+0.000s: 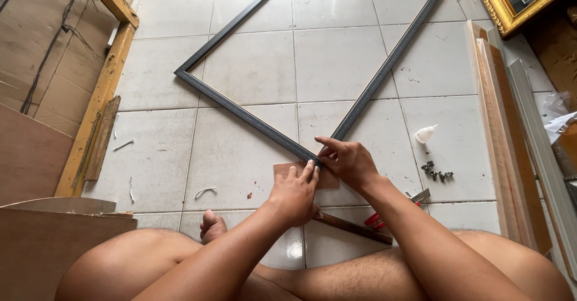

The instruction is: A person sitting on the floor uses a hammer and utility knife to disassemble or repair the corners of a picture frame.

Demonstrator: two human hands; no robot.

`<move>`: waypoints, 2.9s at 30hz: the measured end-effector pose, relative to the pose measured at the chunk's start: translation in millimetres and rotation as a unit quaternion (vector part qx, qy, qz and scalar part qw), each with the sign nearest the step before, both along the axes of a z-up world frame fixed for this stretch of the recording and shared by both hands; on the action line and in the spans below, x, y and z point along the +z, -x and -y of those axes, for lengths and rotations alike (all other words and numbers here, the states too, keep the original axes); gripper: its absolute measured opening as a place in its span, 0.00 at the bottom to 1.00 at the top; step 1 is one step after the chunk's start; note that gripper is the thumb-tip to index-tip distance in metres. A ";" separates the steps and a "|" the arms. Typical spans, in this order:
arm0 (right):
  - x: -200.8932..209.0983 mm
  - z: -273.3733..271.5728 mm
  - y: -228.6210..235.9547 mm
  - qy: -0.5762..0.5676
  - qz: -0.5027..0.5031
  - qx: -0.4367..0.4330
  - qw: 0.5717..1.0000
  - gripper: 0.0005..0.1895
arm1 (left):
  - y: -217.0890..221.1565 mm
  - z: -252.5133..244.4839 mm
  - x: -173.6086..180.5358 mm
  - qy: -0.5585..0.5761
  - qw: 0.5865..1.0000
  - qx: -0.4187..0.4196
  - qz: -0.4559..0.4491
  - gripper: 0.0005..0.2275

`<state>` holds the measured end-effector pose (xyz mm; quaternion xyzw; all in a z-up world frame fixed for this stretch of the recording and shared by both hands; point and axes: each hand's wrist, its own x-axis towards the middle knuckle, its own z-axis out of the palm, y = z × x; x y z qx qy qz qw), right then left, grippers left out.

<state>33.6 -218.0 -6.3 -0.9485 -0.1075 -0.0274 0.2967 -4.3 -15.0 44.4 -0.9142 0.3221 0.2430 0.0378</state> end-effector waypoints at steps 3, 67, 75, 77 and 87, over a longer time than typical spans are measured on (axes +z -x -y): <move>-0.7 -2.0 -0.8 -0.005 -0.014 -0.005 1.000 0.31 | 1.3 -0.9 -0.4 0.001 1.000 0.000 0.001 0.42; -18.1 4.8 -8.7 -0.126 -0.140 -0.124 0.974 0.13 | 1.4 -1.2 -13.5 -0.013 1.000 -0.003 -0.027 0.42; 4.1 -6.1 -2.3 -0.071 -0.107 -0.104 0.986 0.08 | 0.0 -1.2 -12.8 -0.008 1.000 0.000 -0.030 0.43; 1.6 -5.6 -4.5 -0.063 -0.103 -0.104 0.987 0.07 | 0.6 -1.5 -13.8 -0.008 0.999 0.001 -0.031 0.43; -21.5 2.6 -9.8 -0.103 -0.082 -0.129 0.983 0.10 | 2.0 -2.4 -9.4 -0.005 1.000 -0.001 -0.029 0.43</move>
